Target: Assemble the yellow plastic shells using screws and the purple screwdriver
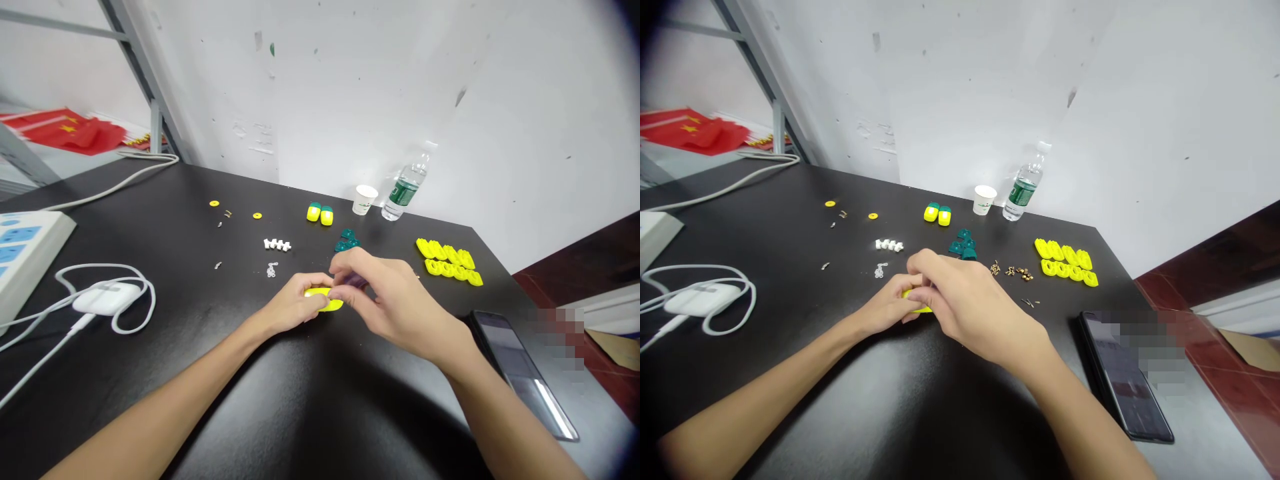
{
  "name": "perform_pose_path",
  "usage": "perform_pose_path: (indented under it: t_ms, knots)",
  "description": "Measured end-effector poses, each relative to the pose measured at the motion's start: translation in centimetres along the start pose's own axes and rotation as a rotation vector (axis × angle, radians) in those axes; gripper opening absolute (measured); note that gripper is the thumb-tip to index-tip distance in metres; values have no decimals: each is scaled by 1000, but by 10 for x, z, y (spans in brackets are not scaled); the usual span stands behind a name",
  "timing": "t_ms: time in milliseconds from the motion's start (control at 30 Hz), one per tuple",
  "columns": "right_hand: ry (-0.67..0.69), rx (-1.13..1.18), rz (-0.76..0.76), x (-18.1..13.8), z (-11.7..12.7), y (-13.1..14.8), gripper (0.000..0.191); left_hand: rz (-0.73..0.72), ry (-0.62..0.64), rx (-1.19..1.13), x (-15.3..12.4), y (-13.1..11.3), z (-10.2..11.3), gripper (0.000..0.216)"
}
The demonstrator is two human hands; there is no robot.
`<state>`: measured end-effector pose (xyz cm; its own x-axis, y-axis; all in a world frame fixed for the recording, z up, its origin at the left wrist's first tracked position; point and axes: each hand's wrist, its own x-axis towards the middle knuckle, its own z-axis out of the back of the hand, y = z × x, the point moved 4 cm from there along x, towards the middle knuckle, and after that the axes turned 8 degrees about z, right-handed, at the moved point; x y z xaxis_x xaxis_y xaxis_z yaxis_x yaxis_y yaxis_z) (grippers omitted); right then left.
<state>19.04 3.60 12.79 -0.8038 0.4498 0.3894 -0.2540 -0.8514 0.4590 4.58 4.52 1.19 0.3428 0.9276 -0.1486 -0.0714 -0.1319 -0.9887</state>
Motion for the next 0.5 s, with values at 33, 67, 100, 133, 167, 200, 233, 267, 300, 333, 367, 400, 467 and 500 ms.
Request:
perform_pose_path:
  t_ms: [33,67,100,133,167,200,233,267,300,333,367,400,467,500]
  knots:
    - [17,-25,6,0,0,0,8,-5,-2,2,0,0,0,22]
    - [36,-46,3,-1,1,1,9,-10,-5,6,0,-1,0,22]
    - [53,-59,-3,-2,3,1,13,-14,-11,11,0,-2,0,23]
    - [71,-63,-8,-4,5,2,17,-19,-18,17,0,-2,0,24]
    - [89,-61,-10,-5,7,2,22,-24,-25,22,0,-2,0,25]
    - [108,-61,-9,-7,9,3,25,-30,-30,25,-1,-3,0,26]
    - [123,-72,-12,-8,10,4,27,-38,-37,27,-1,-3,0,28]
    - [131,-99,-15,-9,11,5,27,-49,-46,32,-1,-3,0,28]
    - [136,-144,-15,-9,11,5,25,-62,-55,40,-2,-3,0,29]
    - [135,-203,-9,-9,11,6,19,-77,-65,52,-2,-3,0,28]
    - [131,-270,4,-8,9,6,11,-93,-76,63,-2,-4,0,27]
    - [125,-337,20,-7,8,7,8,-107,-85,73,-3,-5,-1,25]
    - [109,-443,41,-4,4,8,25,-126,-90,90,-3,-6,-1,19]
    - [99,-469,36,-3,3,8,30,-132,-88,99,-3,-7,-2,17]
